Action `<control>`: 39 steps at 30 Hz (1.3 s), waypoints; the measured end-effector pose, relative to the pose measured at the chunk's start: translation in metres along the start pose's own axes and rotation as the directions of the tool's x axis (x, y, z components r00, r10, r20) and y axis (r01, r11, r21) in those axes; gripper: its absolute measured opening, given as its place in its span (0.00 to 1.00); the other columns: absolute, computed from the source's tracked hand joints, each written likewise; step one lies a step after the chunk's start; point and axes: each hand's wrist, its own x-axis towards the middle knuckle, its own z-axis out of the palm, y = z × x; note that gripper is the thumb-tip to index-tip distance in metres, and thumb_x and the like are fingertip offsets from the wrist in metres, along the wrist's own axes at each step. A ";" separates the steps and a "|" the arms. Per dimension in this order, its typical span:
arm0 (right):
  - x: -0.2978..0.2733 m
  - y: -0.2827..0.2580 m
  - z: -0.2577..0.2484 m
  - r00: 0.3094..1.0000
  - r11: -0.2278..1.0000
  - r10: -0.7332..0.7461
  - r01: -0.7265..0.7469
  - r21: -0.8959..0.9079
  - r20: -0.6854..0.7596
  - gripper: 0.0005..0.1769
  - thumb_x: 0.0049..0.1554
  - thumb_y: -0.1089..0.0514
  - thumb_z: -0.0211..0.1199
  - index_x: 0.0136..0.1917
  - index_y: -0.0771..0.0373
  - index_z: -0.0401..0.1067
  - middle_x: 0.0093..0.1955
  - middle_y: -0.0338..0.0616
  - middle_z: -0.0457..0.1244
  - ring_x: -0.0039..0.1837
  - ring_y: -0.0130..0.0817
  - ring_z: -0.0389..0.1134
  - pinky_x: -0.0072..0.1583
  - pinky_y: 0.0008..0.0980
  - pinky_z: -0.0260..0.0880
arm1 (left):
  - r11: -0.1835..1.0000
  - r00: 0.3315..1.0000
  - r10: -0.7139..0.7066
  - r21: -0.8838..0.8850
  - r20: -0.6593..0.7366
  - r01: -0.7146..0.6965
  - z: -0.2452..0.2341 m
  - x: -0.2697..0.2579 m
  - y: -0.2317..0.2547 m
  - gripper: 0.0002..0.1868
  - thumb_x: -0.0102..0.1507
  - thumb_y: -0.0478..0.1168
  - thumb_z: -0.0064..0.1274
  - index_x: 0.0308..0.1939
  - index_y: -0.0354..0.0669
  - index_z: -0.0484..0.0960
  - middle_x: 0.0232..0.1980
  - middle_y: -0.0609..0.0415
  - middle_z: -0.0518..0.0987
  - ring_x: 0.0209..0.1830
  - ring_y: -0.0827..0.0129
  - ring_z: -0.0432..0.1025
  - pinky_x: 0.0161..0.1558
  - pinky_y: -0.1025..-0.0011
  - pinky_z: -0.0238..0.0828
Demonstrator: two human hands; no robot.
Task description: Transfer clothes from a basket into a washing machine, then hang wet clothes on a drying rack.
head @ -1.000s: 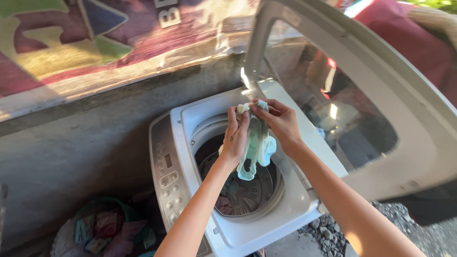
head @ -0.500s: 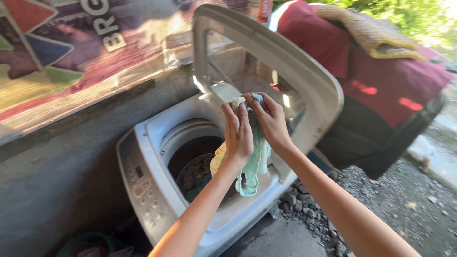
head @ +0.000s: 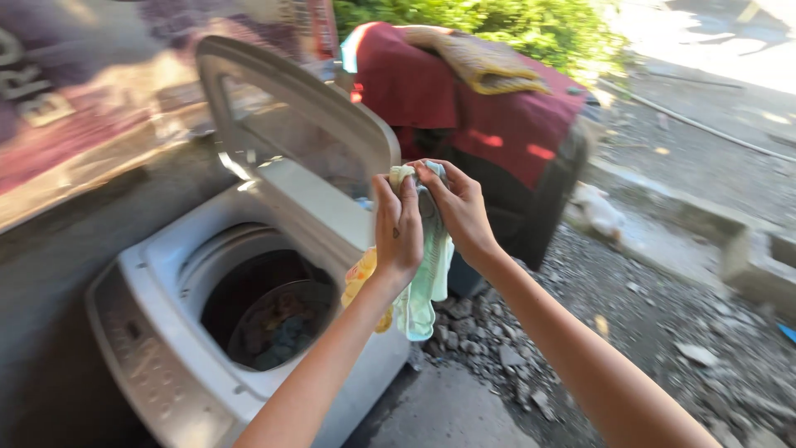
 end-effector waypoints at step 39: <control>-0.068 -0.105 -0.577 0.729 0.974 0.107 -0.214 -0.076 -0.676 0.32 0.63 0.35 0.55 0.66 0.63 0.73 0.57 0.36 0.69 0.56 0.20 0.68 0.57 0.25 0.68 | 0.903 0.734 0.290 -0.429 0.614 0.003 0.659 -0.006 -0.026 0.07 0.72 0.37 0.35 0.51 0.38 0.59 0.48 0.37 0.79 0.51 0.52 0.78 0.53 0.61 0.70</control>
